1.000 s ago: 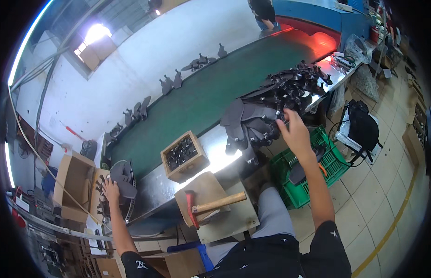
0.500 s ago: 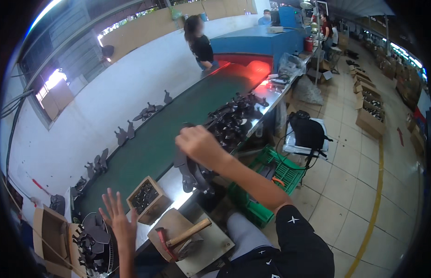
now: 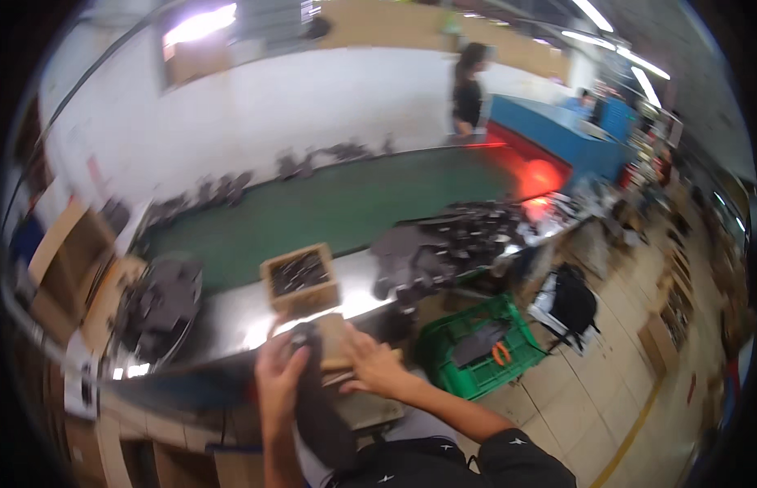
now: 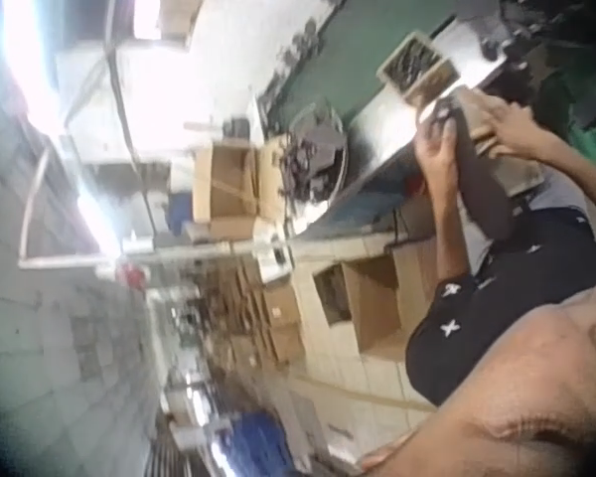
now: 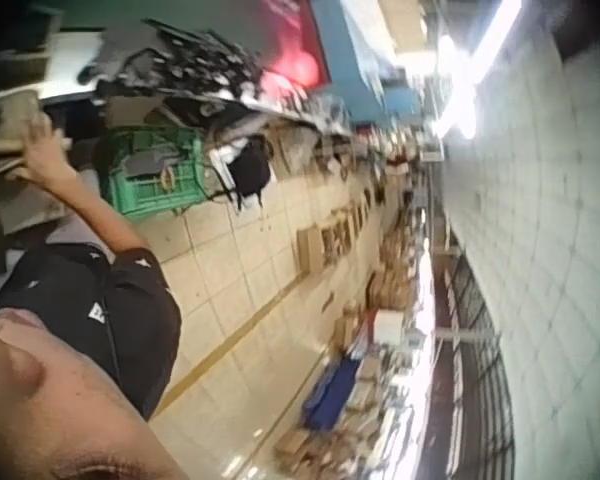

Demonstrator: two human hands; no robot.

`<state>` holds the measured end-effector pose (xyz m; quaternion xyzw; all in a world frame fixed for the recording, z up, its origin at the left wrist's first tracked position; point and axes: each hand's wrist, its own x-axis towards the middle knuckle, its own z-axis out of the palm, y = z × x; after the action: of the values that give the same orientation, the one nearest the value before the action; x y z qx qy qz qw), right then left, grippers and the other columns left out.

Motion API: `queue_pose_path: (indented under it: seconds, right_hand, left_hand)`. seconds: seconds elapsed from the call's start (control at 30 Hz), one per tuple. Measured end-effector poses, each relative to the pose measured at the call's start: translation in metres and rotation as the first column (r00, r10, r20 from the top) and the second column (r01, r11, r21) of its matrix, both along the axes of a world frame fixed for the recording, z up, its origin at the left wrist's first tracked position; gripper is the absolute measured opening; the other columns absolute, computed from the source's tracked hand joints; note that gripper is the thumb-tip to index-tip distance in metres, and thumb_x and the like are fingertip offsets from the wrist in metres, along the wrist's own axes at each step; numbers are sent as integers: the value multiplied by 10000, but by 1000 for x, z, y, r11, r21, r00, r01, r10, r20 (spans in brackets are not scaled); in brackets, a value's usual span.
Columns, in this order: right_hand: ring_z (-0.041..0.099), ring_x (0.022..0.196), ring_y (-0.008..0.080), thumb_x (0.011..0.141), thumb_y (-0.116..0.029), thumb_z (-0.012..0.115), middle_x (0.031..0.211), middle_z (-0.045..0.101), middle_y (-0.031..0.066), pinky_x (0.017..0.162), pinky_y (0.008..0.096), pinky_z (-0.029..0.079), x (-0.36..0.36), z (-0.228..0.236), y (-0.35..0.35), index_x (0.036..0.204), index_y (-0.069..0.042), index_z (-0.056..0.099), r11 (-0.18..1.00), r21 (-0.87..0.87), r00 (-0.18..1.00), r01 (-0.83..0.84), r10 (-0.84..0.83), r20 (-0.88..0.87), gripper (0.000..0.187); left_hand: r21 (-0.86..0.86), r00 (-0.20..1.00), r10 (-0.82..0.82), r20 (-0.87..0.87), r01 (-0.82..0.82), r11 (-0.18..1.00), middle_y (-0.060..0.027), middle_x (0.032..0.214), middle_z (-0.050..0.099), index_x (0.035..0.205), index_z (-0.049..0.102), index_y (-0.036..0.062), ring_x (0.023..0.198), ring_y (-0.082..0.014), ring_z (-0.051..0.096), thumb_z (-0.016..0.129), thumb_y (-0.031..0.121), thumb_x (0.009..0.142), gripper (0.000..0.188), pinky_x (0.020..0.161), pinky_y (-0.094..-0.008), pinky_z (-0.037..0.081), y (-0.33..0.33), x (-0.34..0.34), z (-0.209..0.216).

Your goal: Hammering small components onto shoe soles at a workbench.

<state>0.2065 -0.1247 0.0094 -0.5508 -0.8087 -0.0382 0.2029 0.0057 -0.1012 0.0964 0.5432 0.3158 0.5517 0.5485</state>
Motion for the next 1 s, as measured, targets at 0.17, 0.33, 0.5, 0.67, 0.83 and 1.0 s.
queue_pose_path:
  seconds: [0.17, 0.33, 0.5, 0.67, 0.83, 1.0]
  right_hand:
    - [668, 838, 339, 780, -171, 713, 931, 672, 182, 687, 450, 526, 58, -40, -41, 1098, -89, 598, 981, -139, 958, 134, -164, -235, 348]
    - [637, 611, 375, 764, -139, 701, 619, 606, 174, 556, 420, 494, 126, -72, -107, 794, -48, 633, 903, -285, 824, 321, -415, -387, 118]
    - [546, 561, 91, 818, -18, 661, 785, 677, 26, 512, 277, 411, 149, -98, -209, 1198, -6, 634, 906, -281, 556, 317, -417, -719, 382]
    - [497, 597, 50, 878, -34, 634, 898, 679, 20, 535, 223, 386, 110, -121, -227, 1219, 13, 603, 840, -425, 94, 337, -479, -873, 346]
    - [552, 548, 88, 871, -62, 647, 593, 610, 23, 522, 307, 417, 98, -96, -187, 957, -26, 745, 821, -451, 198, 350, -535, -821, 135]
    - [620, 782, 84, 869, -6, 632, 872, 717, 56, 721, 265, 492, 102, -89, -159, 1052, 39, 688, 851, -470, 369, 234, -525, -767, 196]
  left_hand:
    - [40, 967, 204, -155, -200, 979, -108, 1250, 598, 1268, 599, 21, 1215, -194, 521, 629, 113, 923, 359, 1002, -318, 422, 14, 15, -54]
    - [213, 797, 364, -481, -297, 931, -191, 1305, 547, 1292, 576, 29, 1219, -329, 513, 654, 208, 910, 429, 976, -396, 431, 63, 18, -97]
    - [647, 502, 684, -529, -284, 708, -188, 1277, 561, 1209, 607, 35, 1150, -381, 534, 677, 253, 892, 391, 961, -467, 421, 113, 28, -97]
    - [730, 533, 616, -580, 4, 684, -171, 1023, 638, 986, 652, -9, 1008, -377, 600, 627, 35, 857, 138, 879, -403, 499, 238, 66, -66]
    - [506, -15, 578, -816, 467, 725, -164, 992, 634, 914, 676, -8, 1011, -338, 602, 616, -13, 799, 130, 868, -413, 532, 303, 81, -74]
    - [589, -78, 692, -717, 463, 662, -114, 946, 647, 812, 715, 45, 968, -296, 627, 690, 64, 765, 56, 784, -397, 553, 302, 70, -78]
